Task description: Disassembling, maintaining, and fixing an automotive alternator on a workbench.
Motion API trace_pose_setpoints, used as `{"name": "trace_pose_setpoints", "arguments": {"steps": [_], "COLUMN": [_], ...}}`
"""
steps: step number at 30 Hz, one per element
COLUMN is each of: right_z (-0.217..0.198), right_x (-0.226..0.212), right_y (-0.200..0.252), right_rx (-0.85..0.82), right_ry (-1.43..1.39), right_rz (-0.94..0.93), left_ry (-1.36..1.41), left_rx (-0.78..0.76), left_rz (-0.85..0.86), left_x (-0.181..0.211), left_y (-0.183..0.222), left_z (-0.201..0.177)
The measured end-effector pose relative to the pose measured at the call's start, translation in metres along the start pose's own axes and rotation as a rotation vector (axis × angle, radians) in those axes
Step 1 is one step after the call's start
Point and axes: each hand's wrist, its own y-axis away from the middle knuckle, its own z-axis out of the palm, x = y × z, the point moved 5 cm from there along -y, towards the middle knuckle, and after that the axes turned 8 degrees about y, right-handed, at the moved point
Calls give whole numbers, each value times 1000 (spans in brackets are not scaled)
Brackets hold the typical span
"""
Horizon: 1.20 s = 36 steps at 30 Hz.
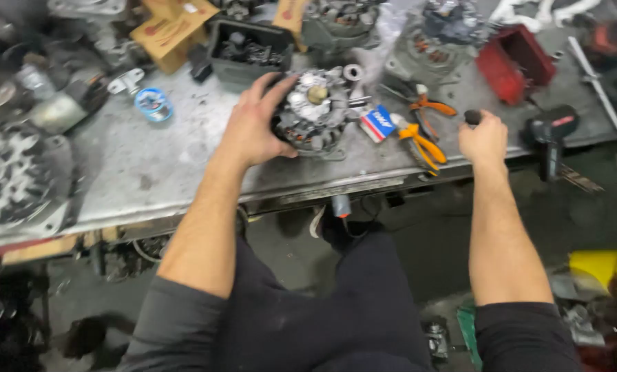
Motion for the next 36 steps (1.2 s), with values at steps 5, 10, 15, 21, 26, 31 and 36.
{"name": "trace_pose_setpoints", "arguments": {"steps": [5, 10, 15, 21, 26, 31, 36], "right_z": [-6, -12, -18, -16, -20, -30, -48], "right_x": [49, 62, 44, 33, 11, -2, -11], "right_y": [28, 61, 98, 119, 121, 113, 69], "right_rx": [81, -8, -81, -43, -35, -70, 47], "right_ry": [43, -56, -105, -125, -206, -265, -269], "right_rz": [93, 156, 180, 140, 137, 141, 35], "left_ry": [18, -4, -36, -36, -30, -60, -107], "left_rx": [-14, -14, 26, 59, 48, 47, 18], "left_rz": [44, 5, -44, -32, -70, -68, -107], "left_x": [3, 5, 1, 5, 6, 6, 13], "left_y": [-1, -2, -1, 0, 0, -2, -2], "left_z": [0, -1, 0, -1, -2, -1, -3]}}
